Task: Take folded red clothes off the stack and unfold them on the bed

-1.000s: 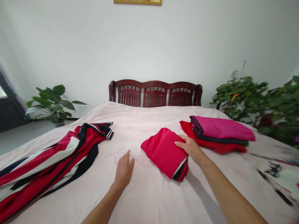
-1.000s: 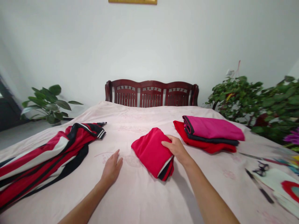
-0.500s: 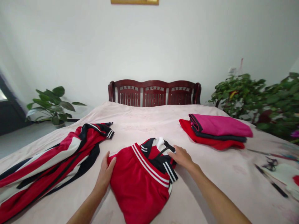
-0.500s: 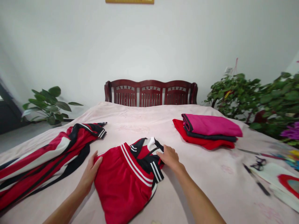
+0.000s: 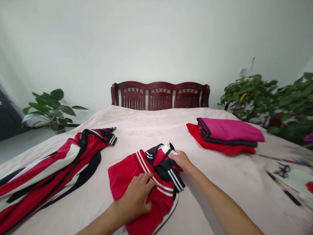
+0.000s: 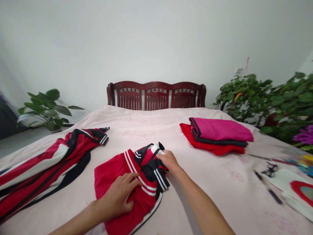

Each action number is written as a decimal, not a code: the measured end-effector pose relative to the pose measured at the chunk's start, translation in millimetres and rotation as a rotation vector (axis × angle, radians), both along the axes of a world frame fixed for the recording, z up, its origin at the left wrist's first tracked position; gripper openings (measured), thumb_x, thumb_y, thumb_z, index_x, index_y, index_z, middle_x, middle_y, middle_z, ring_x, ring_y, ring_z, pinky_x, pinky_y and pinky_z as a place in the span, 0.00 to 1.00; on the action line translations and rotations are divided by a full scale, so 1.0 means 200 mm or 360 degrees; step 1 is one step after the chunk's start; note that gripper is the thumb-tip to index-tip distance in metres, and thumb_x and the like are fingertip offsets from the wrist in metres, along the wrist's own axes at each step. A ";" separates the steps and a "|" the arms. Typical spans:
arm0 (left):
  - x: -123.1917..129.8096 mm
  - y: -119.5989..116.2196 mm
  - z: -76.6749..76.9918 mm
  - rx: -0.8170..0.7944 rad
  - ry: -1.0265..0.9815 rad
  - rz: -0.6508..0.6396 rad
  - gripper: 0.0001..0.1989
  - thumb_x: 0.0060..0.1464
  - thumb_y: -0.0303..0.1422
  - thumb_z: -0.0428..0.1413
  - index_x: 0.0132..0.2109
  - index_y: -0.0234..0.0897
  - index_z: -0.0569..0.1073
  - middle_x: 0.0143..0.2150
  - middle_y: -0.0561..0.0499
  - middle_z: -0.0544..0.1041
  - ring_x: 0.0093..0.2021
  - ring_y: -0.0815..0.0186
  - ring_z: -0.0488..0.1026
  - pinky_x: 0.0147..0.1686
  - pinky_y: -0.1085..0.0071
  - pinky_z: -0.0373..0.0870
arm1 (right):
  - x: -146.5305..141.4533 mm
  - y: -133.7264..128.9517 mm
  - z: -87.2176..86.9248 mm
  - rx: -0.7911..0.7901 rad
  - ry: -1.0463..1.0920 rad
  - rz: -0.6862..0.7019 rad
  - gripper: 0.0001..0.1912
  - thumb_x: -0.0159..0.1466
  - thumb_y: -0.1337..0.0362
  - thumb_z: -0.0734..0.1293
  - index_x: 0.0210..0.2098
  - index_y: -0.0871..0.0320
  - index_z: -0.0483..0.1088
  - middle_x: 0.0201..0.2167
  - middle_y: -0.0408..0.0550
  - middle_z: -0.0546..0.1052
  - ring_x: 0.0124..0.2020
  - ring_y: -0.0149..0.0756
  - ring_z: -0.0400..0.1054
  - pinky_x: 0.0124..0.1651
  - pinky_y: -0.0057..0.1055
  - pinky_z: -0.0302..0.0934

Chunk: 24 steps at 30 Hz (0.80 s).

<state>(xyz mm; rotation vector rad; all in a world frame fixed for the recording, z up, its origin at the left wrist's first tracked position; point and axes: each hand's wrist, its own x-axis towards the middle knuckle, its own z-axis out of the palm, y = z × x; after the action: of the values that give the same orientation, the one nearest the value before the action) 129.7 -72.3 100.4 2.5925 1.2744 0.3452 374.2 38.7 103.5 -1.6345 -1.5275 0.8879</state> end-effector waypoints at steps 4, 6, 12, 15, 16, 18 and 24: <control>-0.10 0.16 0.04 0.0094 -0.0193 -0.0056 0.13 0.47 0.21 0.47 0.35 0.41 0.72 0.38 0.50 0.76 0.41 0.63 0.72 0.43 0.69 0.69 | 0.01 -0.01 0.21 0.0165 0.0447 -0.0078 0.21 0.54 0.50 0.69 0.40 0.60 0.74 0.32 0.48 0.81 0.35 0.41 0.76 0.39 0.34 0.70; -0.20 0.28 0.09 0.0243 -0.0367 0.0068 0.09 0.48 0.22 0.47 0.31 0.41 0.69 0.34 0.51 0.73 0.38 0.64 0.71 0.41 0.69 0.68 | 0.06 0.00 0.40 0.0352 0.0746 -0.0164 0.21 0.53 0.52 0.71 0.43 0.58 0.73 0.33 0.46 0.81 0.35 0.38 0.76 0.40 0.33 0.71; -0.59 0.62 0.23 0.0467 -0.1151 0.1172 0.09 0.48 0.32 0.53 0.38 0.37 0.72 0.38 0.49 0.76 0.37 0.62 0.73 0.41 0.66 0.70 | 0.30 -0.02 0.79 0.1476 0.1549 -0.0772 0.19 0.53 0.55 0.72 0.42 0.55 0.71 0.33 0.38 0.77 0.38 0.33 0.75 0.40 0.30 0.72; -0.59 0.59 0.22 0.0096 -0.1354 0.1117 0.16 0.45 0.34 0.56 0.43 0.35 0.74 0.41 0.47 0.78 0.40 0.60 0.75 0.41 0.65 0.71 | 0.30 -0.11 0.75 0.1017 0.1256 -0.0666 0.22 0.49 0.57 0.76 0.42 0.57 0.73 0.30 0.40 0.78 0.35 0.37 0.75 0.39 0.33 0.72; -0.54 0.54 0.22 -0.0084 -0.1377 0.1000 0.16 0.45 0.35 0.57 0.42 0.35 0.75 0.40 0.47 0.79 0.39 0.60 0.75 0.41 0.65 0.71 | 0.27 -0.15 0.71 0.0859 0.1189 -0.0594 0.24 0.47 0.58 0.77 0.42 0.58 0.74 0.30 0.42 0.79 0.34 0.39 0.75 0.39 0.34 0.72; -0.40 0.40 0.22 -0.0545 -0.1375 0.0706 0.15 0.47 0.39 0.59 0.41 0.35 0.76 0.39 0.47 0.80 0.39 0.60 0.76 0.41 0.65 0.71 | 0.17 -0.25 0.62 0.0763 0.1213 -0.0521 0.26 0.48 0.55 0.77 0.44 0.58 0.74 0.32 0.45 0.80 0.35 0.42 0.76 0.41 0.37 0.72; -0.02 0.07 0.25 -0.2234 -0.1673 -0.0057 0.29 0.56 0.53 0.56 0.56 0.37 0.73 0.55 0.41 0.78 0.52 0.58 0.76 0.53 0.60 0.70 | -0.25 -0.63 0.24 0.0291 0.0887 0.0007 0.26 0.58 0.46 0.70 0.47 0.56 0.74 0.42 0.52 0.81 0.43 0.48 0.75 0.47 0.42 0.69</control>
<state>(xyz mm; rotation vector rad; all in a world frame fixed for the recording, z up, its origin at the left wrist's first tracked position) 124.9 -59.2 150.2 0.9520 0.6034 0.4551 323.4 -87.2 152.4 -1.1263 -1.1792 1.0619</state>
